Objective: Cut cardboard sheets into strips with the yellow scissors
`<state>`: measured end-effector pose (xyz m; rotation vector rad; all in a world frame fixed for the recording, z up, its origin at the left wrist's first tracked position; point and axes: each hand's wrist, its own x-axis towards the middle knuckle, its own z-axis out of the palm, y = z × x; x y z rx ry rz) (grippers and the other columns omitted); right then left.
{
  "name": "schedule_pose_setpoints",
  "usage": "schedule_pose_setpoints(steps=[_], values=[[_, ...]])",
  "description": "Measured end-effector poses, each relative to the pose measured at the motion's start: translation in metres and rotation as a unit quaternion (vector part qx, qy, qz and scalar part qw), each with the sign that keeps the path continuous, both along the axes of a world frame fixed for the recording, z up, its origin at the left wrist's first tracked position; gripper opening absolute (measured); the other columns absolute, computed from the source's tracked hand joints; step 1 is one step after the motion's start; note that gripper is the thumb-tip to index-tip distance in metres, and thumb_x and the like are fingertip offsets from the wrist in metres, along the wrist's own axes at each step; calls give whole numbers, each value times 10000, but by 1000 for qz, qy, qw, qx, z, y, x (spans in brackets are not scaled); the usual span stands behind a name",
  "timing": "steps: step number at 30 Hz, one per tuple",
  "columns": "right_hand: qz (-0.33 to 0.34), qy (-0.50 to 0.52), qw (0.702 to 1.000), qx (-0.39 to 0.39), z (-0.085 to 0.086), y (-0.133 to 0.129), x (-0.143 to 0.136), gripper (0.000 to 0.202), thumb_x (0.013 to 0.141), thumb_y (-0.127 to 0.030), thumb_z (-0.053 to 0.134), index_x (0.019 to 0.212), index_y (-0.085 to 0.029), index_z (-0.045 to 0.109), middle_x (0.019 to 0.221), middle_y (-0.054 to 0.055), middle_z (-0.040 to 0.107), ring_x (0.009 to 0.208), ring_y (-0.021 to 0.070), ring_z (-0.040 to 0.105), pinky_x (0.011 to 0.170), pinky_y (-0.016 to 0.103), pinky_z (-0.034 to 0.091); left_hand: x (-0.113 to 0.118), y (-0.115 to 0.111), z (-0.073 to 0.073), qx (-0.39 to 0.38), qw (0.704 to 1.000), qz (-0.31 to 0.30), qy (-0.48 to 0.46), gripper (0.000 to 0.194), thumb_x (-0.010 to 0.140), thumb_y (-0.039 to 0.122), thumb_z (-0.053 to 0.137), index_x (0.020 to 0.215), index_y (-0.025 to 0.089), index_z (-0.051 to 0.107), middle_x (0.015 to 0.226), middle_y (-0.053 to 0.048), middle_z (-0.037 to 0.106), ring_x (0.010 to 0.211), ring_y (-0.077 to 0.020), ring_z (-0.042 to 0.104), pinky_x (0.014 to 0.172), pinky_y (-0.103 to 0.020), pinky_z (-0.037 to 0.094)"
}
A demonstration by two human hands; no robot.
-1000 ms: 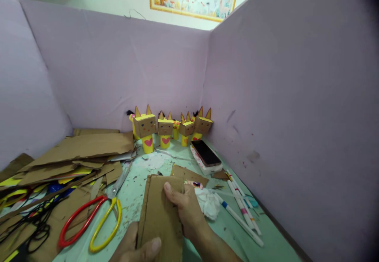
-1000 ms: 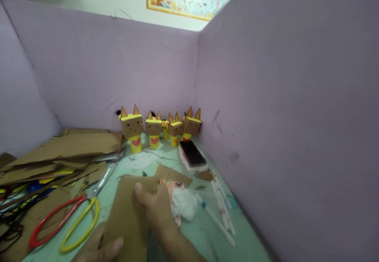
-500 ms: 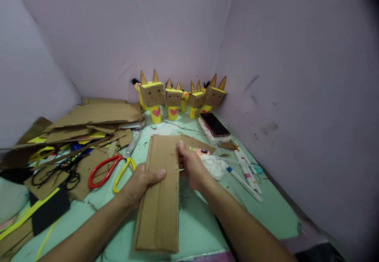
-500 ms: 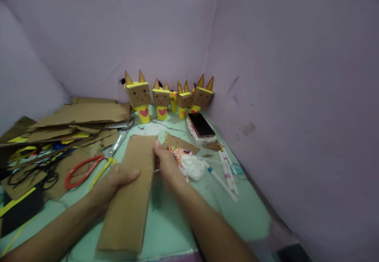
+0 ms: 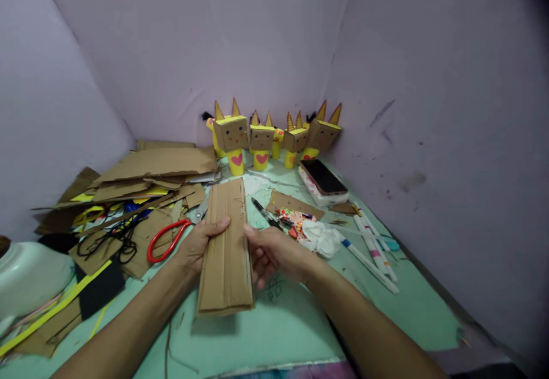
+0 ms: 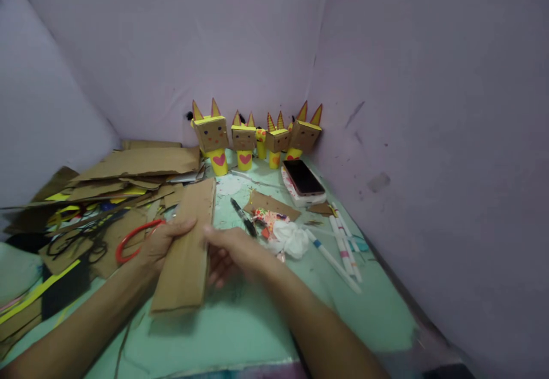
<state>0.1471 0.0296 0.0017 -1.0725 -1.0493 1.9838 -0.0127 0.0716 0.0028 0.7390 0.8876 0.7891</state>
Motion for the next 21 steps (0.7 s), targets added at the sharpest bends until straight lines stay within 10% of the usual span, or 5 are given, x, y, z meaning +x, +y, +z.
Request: schedule_pose_setpoints(steps=[7, 21], values=[[-26, 35, 998, -36, -17, -7, -15, 420, 487, -252, 811, 880, -157, 696, 817, 52, 722, 681, 176, 656, 592, 276, 523, 9, 1, -4, 10, 999, 31, 31, 311, 588, 160, 720, 865, 85, 603, 650, -84, 687, 571, -230, 645, 554, -349, 540], [-118, 53, 992, -8, -23, -3, -17, 435, 467, -245, 812, 865, -116, 694, 819, 92, 729, 728, 254, 668, 735, 421, 512, 9, 3, -4, 119, 990, 32, 62, 413, 571, 384, 746, 849, 111, 610, 731, -61, 685, 669, -206, 633, 607, -298, 511]])
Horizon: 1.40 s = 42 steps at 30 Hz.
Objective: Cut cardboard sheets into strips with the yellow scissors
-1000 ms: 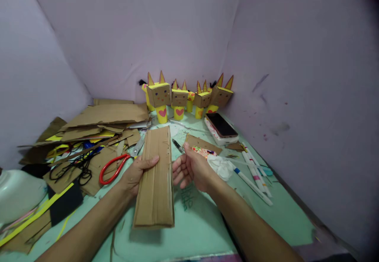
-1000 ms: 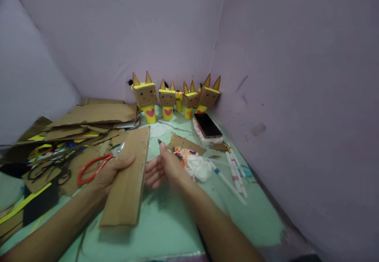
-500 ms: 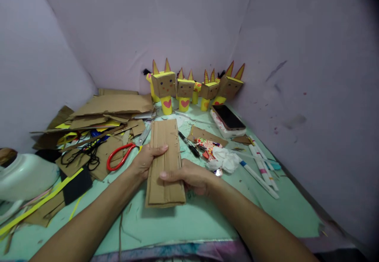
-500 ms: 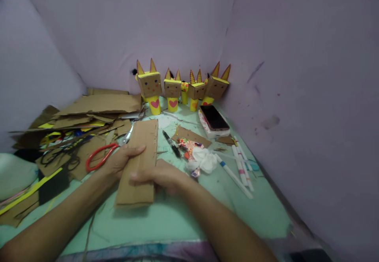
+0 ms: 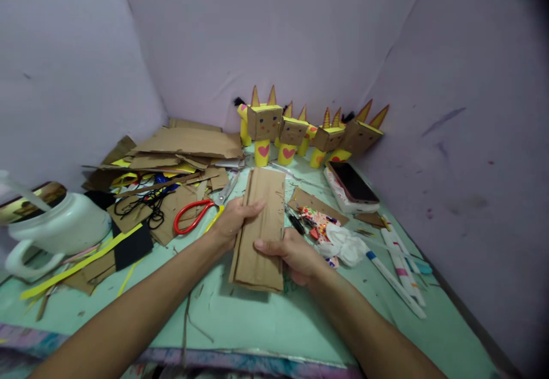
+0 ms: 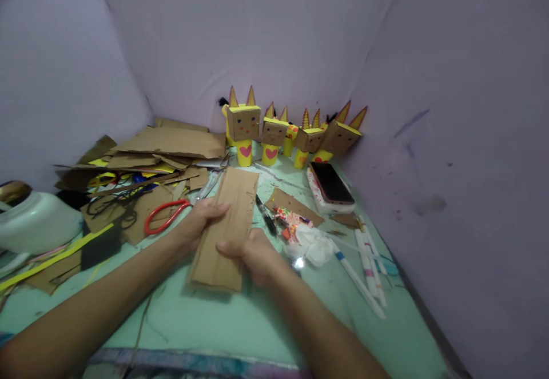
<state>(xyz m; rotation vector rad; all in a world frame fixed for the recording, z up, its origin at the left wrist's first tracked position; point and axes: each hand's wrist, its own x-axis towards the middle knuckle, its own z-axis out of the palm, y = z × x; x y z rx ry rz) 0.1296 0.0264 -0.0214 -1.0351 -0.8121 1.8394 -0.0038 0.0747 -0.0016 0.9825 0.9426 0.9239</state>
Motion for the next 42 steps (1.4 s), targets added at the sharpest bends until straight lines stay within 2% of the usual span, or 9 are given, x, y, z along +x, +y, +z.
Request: schedule_pose_setpoints(steps=[6, 12, 21, 26, 29, 32, 33, 37, 42], values=[[-180, -29, 979, 92, 0, 11, 9, 448, 560, -303, 778, 959, -138, 657, 928, 88, 722, 797, 248, 666, 742, 369, 519, -6, -12, 4, 4, 992, -103, 76, 470, 574, 478, 737, 803, 88, 610, 575, -43, 634, 402, -142, 567, 333, -199, 383], [-234, 21, 963, 133, 1, 10, 2, 582, 525, -253, 802, 1059, -121, 612, 888, 105, 728, 799, 280, 677, 727, 388, 534, 4, -21, 3, 62, 972, -98, 206, 397, 614, 514, 647, 675, 139, 534, 416, 10, 562, 309, -106, 495, 302, -173, 339], [-199, -23, 966, 164, 4, 8, 7, 590, 507, -284, 811, 1044, -148, 609, 853, 79, 725, 890, 292, 647, 720, 375, 518, 0, -22, 8, 137, 968, -98, 185, 342, 616, 482, 609, 630, 146, 549, 435, 37, 502, 331, -87, 439, 317, -182, 317], [-178, -120, 967, 137, 19, 10, 29, 375, 622, -435, 714, 863, -160, 634, 821, 51, 683, 723, 206, 618, 472, 234, 418, -17, -10, 14, 149, 948, -115, 257, 323, 621, 504, 520, 612, 183, 479, 437, 59, 429, 337, -86, 393, 324, -198, 293], [-335, -253, 884, 207, 26, 12, 41, 301, 696, -449, 648, 736, -164, 561, 753, 37, 612, 629, 153, 557, 474, 225, 395, -32, 1, 17, 146, 934, -109, 308, 246, 624, 437, 481, 606, 194, 445, 454, 63, 416, 356, -89, 390, 352, -207, 319], [-497, -355, 697, 377, 32, 7, 48, 256, 685, -352, 683, 726, -193, 487, 960, 65, 567, 824, 187, 562, 604, 267, 456, -45, 5, 21, 144, 916, -130, 351, 144, 584, 317, 510, 560, 190, 449, 451, 60, 413, 380, -95, 399, 356, -195, 284], [-467, -395, 669, 422, 35, 4, 49, 228, 688, -325, 685, 744, -194, 506, 1019, 81, 559, 886, 206, 558, 612, 273, 465, -48, 4, 24, 140, 910, -148, 361, 122, 572, 288, 516, 543, 188, 452, 442, 60, 412, 379, -97, 399, 350, -192, 262], [-207, -499, 682, 493, 45, -13, 43, 234, 757, -264, 621, 983, -228, 575, 1268, 114, 500, 1085, 256, 538, 629, 299, 529, -54, -10, 39, 165, 878, -207, 398, 105, 567, 221, 516, 505, 190, 437, 425, 63, 389, 389, -98, 379, 351, -196, 217], [-38, -577, 606, 547, 48, -20, 32, 471, 762, -252, 591, 1223, -249, 494, 1391, 118, 429, 1123, 261, 558, 821, 349, 518, -52, -32, 58, 246, 815, -259, 456, 148, 587, 191, 494, 490, 194, 381, 436, 68, 331, 411, -91, 344, 345, -209, 188]])
